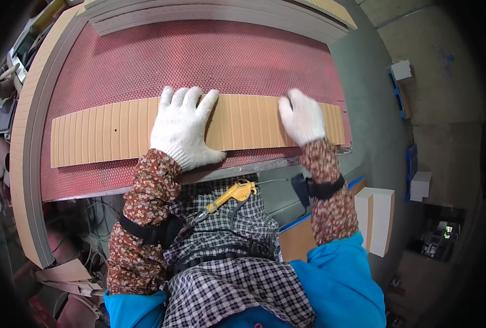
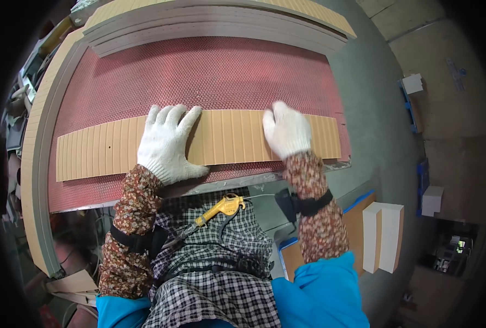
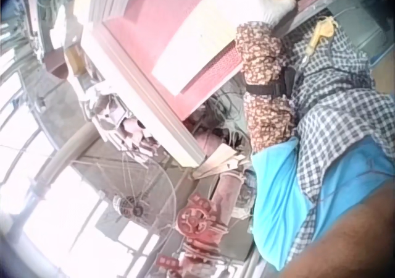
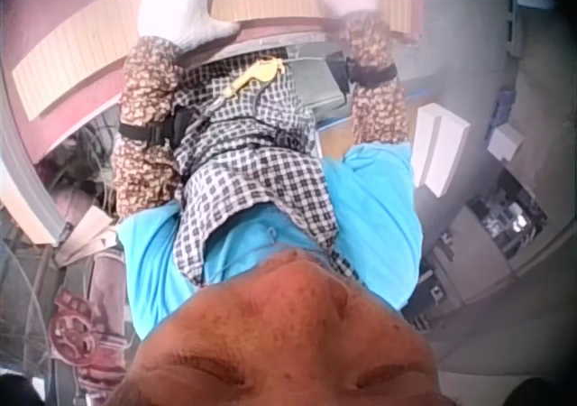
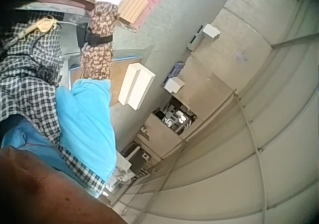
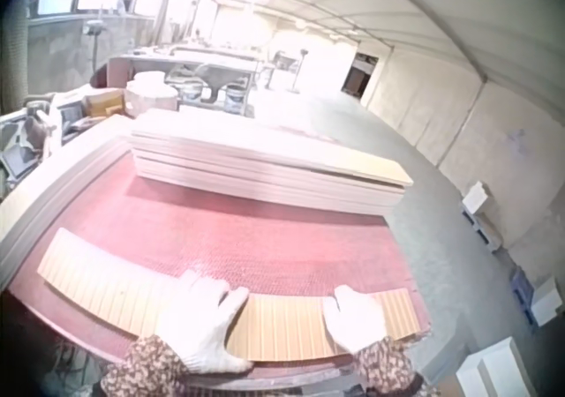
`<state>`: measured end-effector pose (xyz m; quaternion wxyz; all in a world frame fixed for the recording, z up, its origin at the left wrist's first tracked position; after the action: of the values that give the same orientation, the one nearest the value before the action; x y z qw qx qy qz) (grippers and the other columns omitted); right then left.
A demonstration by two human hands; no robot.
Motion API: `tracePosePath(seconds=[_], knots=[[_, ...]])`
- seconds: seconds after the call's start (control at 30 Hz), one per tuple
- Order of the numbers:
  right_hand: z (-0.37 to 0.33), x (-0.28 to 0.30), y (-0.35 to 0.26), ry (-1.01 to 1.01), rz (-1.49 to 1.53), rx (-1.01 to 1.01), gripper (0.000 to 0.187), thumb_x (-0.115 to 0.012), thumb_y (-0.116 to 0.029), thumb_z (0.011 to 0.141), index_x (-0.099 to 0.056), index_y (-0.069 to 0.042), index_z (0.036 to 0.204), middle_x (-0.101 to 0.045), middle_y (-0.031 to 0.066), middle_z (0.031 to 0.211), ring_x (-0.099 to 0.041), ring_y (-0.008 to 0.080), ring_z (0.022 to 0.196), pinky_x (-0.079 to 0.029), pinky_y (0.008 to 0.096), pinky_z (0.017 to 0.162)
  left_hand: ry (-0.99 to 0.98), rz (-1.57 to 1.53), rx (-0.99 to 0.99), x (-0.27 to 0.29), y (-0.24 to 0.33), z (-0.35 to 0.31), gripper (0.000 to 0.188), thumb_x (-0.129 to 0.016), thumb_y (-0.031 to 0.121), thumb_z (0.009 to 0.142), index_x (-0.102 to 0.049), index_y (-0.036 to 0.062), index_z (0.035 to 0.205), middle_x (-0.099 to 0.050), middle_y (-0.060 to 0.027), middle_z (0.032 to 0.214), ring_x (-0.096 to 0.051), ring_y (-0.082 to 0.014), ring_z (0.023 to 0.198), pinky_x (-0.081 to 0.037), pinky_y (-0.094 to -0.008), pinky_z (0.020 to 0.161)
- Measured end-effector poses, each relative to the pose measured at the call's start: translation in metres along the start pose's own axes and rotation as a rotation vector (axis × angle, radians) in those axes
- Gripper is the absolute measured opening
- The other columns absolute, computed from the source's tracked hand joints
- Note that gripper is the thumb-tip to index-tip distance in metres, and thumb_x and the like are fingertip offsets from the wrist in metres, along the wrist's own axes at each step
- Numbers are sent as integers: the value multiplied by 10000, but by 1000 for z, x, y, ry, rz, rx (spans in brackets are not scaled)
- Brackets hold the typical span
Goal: Sanding the surfaces and edges of a wooden board using sandpaper in a workshop environment.
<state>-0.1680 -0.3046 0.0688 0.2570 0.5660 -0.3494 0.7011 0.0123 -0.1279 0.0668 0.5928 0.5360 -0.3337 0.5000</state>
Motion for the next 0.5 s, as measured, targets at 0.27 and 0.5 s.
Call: tracePosePath(seconds=[0.27,0.5], knots=[[-90,16,-11,9,175,-44,217,-633,-214,1017,-676,-10,954,-734,253,898,-743,427,826,-588,527,743,-36,27,36,-1,-3,-5,1074,-867,570,653,-490,58,1519,-563,-208,1390,-505,-403,1372,-266,-608,1274],[11,1,0,-15,-37,-34,318,-570,-293,1042,-687,1,1011,-738,265,897,-745,443,889,-585,551,824,26,-2,-8,2,1,-1,1047,-867,534,625,-529,42,1485,-590,-198,1336,-539,-373,1323,-299,-577,1227]])
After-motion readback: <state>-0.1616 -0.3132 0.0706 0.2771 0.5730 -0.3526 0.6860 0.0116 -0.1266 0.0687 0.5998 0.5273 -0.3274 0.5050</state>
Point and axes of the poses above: each hand's wrist, its own z-axis towards the middle knuckle, its own x-axis out of the back of the hand, y = z × x, the point moved 8 cm from there along z, towards the middle knuckle
